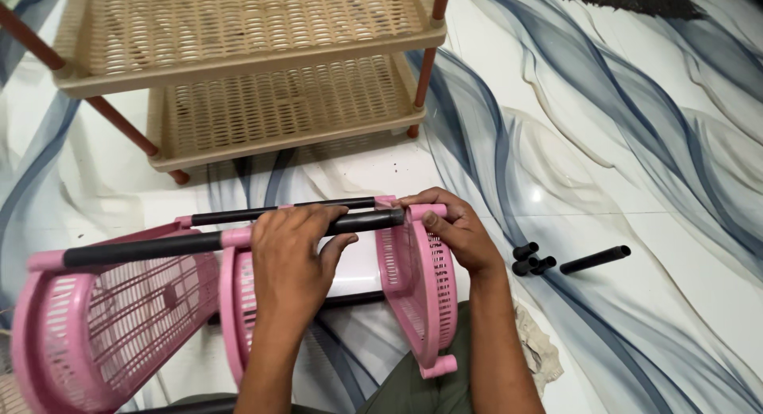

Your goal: The person disassembles a pink plastic three-tier rack by removing the black support rods and end caps, then separates the pink baskets from the frame. The parts are laid out on the floor.

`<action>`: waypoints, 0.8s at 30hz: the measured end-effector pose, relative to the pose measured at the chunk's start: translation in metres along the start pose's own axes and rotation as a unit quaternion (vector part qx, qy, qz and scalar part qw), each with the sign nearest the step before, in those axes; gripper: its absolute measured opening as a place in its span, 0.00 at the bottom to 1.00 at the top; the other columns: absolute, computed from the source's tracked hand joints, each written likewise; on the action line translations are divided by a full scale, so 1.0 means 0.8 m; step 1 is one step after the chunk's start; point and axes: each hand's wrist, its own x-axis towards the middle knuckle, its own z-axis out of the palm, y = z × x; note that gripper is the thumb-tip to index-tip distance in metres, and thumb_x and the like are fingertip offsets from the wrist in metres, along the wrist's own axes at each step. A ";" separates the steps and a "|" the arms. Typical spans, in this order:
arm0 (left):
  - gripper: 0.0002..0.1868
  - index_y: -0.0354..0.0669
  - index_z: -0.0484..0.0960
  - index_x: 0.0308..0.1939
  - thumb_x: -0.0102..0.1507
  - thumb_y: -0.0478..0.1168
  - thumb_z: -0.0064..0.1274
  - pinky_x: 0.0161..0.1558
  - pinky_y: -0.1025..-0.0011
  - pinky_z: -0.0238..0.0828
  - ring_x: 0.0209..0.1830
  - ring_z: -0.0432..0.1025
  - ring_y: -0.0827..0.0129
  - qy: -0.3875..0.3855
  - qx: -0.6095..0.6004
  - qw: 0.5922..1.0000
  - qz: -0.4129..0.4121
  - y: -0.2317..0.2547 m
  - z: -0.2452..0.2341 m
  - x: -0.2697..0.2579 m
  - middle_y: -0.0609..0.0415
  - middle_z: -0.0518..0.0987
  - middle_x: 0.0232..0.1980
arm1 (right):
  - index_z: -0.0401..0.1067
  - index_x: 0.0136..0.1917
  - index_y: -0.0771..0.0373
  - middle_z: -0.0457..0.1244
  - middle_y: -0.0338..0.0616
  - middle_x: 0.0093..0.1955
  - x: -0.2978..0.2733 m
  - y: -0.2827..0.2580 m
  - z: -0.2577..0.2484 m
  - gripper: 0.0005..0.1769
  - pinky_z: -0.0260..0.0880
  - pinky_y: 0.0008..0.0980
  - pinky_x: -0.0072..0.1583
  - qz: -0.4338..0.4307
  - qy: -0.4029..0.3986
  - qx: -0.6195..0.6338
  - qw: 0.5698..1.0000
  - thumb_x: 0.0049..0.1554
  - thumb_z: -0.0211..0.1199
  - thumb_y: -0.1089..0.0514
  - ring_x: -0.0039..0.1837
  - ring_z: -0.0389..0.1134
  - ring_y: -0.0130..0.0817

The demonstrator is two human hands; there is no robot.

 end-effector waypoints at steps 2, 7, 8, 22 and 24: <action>0.20 0.46 0.86 0.48 0.54 0.47 0.68 0.59 0.57 0.61 0.48 0.72 0.57 -0.021 0.015 0.999 -0.028 -0.003 -0.008 -0.008 0.54 0.82 0.44 | 0.74 0.61 0.67 0.70 0.47 0.61 -0.002 -0.003 0.003 0.19 0.68 0.35 0.68 -0.007 -0.004 -0.015 1.000 0.63 0.64 0.52 0.65 0.70 0.35; 0.31 0.43 0.84 0.52 0.48 0.51 0.69 0.68 0.37 0.38 0.62 0.67 0.52 0.013 0.068 0.996 -0.057 -0.038 -0.047 -0.023 0.48 0.79 0.54 | 0.72 0.63 0.65 0.68 0.48 0.62 0.005 -0.045 0.033 0.21 0.68 0.36 0.67 -0.014 0.040 -0.101 0.994 0.59 0.66 0.53 0.65 0.68 0.35; 0.34 0.42 0.83 0.54 0.47 0.53 0.70 0.67 0.35 0.34 0.64 0.65 0.48 0.029 0.082 0.995 -0.047 -0.051 -0.056 -0.022 0.45 0.78 0.57 | 0.71 0.65 0.63 0.67 0.47 0.63 0.006 -0.062 0.042 0.24 0.67 0.35 0.68 -0.033 0.042 -0.132 0.990 0.58 0.66 0.53 0.67 0.68 0.34; 0.14 0.45 0.86 0.38 0.51 0.42 0.57 0.70 0.53 0.48 0.48 0.73 0.58 0.047 -0.049 0.996 -0.054 -0.100 -0.076 -0.028 0.53 0.82 0.40 | 0.73 0.62 0.63 0.68 0.37 0.38 0.153 -0.110 0.170 0.29 0.68 0.29 0.42 0.342 -0.355 -0.392 0.777 0.54 0.69 0.43 0.40 0.67 0.27; 0.14 0.45 0.87 0.38 0.51 0.42 0.56 0.64 0.59 0.54 0.48 0.73 0.59 0.052 -0.066 0.995 -0.059 -0.099 -0.074 -0.026 0.54 0.83 0.41 | 0.75 0.62 0.60 0.64 0.36 0.35 0.158 -0.106 0.170 0.28 0.64 0.30 0.39 0.362 -0.359 -0.401 0.761 0.54 0.69 0.43 0.37 0.63 0.28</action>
